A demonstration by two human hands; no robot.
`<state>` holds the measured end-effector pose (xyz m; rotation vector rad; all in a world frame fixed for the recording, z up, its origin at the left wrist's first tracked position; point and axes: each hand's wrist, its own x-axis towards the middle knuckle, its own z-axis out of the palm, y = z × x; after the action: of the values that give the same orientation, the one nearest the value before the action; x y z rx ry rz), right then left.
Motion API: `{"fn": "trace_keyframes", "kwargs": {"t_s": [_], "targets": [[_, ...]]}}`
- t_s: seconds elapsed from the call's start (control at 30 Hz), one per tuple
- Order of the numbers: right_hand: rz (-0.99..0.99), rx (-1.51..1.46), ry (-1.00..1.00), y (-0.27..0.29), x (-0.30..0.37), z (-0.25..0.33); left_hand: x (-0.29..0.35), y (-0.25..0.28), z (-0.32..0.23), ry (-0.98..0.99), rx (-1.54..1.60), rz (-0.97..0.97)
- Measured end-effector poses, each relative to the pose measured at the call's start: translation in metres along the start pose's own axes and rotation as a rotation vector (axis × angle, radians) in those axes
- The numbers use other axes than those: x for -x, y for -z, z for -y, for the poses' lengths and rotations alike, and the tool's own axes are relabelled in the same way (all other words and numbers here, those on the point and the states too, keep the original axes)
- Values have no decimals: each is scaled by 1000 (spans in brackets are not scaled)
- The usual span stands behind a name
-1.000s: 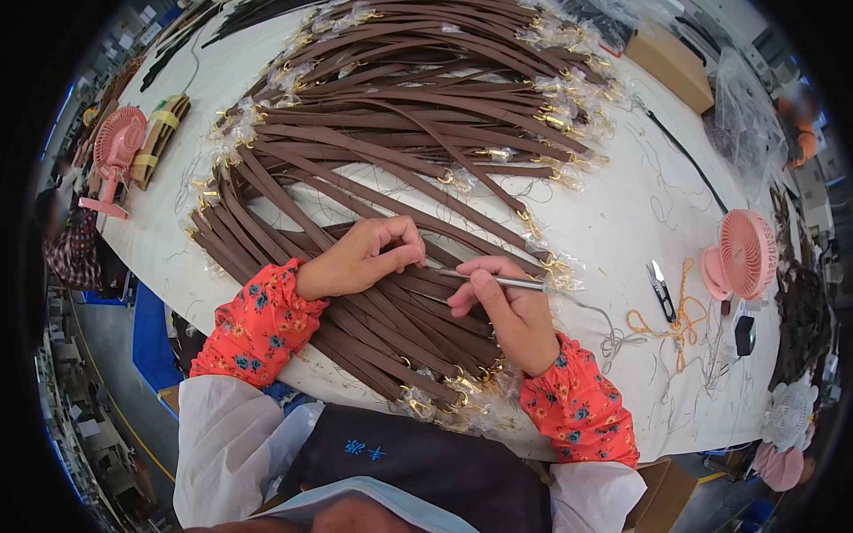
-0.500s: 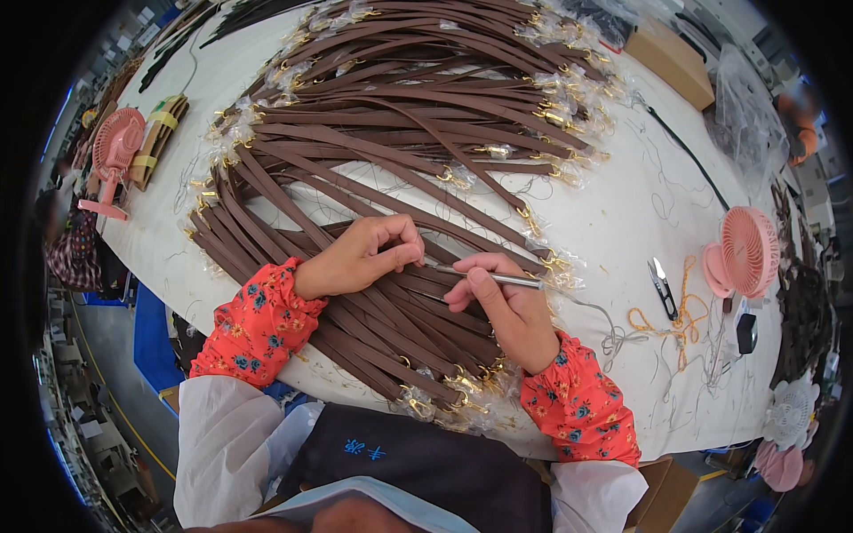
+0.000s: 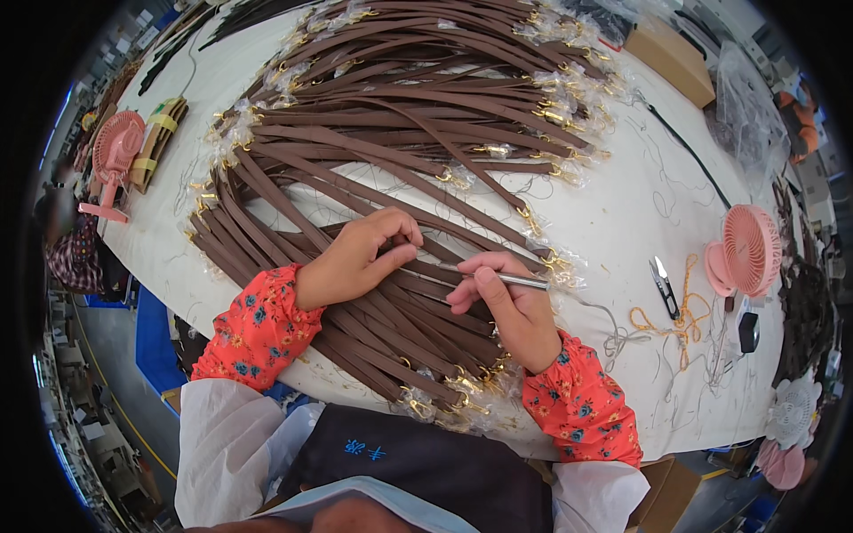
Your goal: Assembling small leather straps with buckles and hooks at a workbench.
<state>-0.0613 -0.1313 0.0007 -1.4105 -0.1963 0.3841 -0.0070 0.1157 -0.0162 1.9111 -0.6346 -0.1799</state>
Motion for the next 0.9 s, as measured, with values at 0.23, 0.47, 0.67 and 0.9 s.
{"fn": "trace_keyframes", "kwargs": {"t_s": [0.23, 0.47, 0.67, 0.9], "targets": [[-34, 523, 255, -3, -1, 11, 3, 6, -6, -173, -430, 110], [-53, 1010, 543, -1, -1, -5, 3, -1, -7, -577, -757, 67], [-32, 1057, 554, -3, 1, -4, 6, -2, -8, -583, -812, 69], [-44, 974, 577, -2, -5, -2, 0, -2, -4, -454, -592, 23]]}}
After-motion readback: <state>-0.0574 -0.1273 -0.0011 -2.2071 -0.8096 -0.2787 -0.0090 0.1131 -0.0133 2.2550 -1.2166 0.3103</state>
